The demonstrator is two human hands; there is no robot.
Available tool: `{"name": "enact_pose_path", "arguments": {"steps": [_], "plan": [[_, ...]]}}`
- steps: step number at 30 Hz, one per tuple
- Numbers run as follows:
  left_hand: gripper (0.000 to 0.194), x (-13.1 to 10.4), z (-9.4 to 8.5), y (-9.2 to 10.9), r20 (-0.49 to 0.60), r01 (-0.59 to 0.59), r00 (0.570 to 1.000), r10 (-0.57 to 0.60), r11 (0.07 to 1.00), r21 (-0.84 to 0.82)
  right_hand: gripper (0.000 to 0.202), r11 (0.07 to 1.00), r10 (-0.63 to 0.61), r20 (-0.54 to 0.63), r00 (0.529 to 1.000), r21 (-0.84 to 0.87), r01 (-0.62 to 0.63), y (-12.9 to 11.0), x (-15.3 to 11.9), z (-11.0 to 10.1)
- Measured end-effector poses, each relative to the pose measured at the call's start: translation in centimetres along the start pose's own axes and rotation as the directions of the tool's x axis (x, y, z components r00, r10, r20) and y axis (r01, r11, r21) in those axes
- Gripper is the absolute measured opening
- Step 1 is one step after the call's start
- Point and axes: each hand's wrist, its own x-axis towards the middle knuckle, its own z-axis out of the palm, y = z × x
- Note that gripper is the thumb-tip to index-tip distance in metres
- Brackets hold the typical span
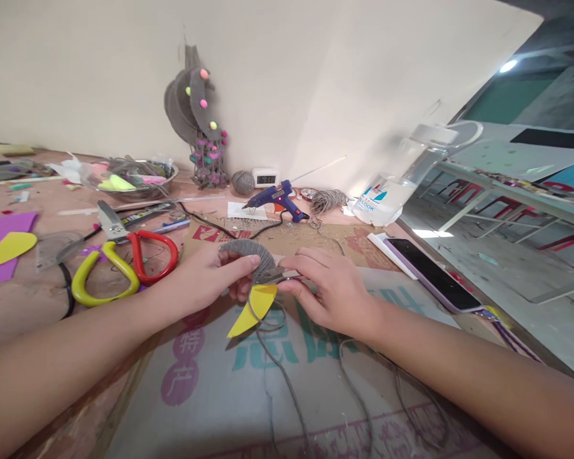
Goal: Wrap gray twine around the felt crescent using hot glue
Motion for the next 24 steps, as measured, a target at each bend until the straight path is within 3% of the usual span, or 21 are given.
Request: {"name": "enact_pose_path", "arguments": {"steps": [5, 9, 12, 14, 16, 19, 24], "plan": [[0.033, 0.0, -0.1, 0.1, -0.014, -0.013, 1.0, 0.013, 1.0, 0.017, 0.024, 0.999, 0.021, -0.004, 1.0, 0.043, -0.021, 0.3, -0.2, -0.1], [0.031, -0.2, -0.3, 0.3, 0.006, -0.072, 0.997, 0.072, 0.997, 0.01, 0.021, 0.931, 0.251, -0.073, 0.965, 0.29, -0.22, 0.7, 0.0, 0.2], [0.029, -0.3, -0.3, 0.4, 0.019, -0.091, 0.996, 0.091, 0.996, 0.001, 0.025, 0.723, 0.434, 0.08, 0.897, 0.563, -0.4, 0.7, 0.4, 0.5], [0.027, -0.2, -0.2, 0.3, 0.02, -0.089, 0.996, 0.089, 0.996, -0.007, 0.024, 0.566, 0.442, 0.24, 0.864, 0.673, -0.476, 0.5, 0.7, 0.6], [0.029, -0.2, -0.2, 0.3, 0.021, -0.081, 0.996, 0.081, 0.997, 0.018, 0.021, 0.479, 0.419, 0.331, 0.845, 0.711, -0.516, 0.3, 0.9, 0.7], [0.035, -0.1, -0.3, 0.1, 0.038, -0.08, 0.996, 0.076, 0.987, 0.14, 0.023, 0.452, 0.428, 0.351, 0.833, 0.715, -0.533, 0.1, 0.9, 0.6], [0.028, -0.2, -0.3, 0.0, 0.032, -0.078, 0.997, 0.072, 0.959, 0.271, 0.025, 0.456, 0.449, 0.346, 0.824, 0.704, -0.544, 0.2, 0.9, 0.5]]}}
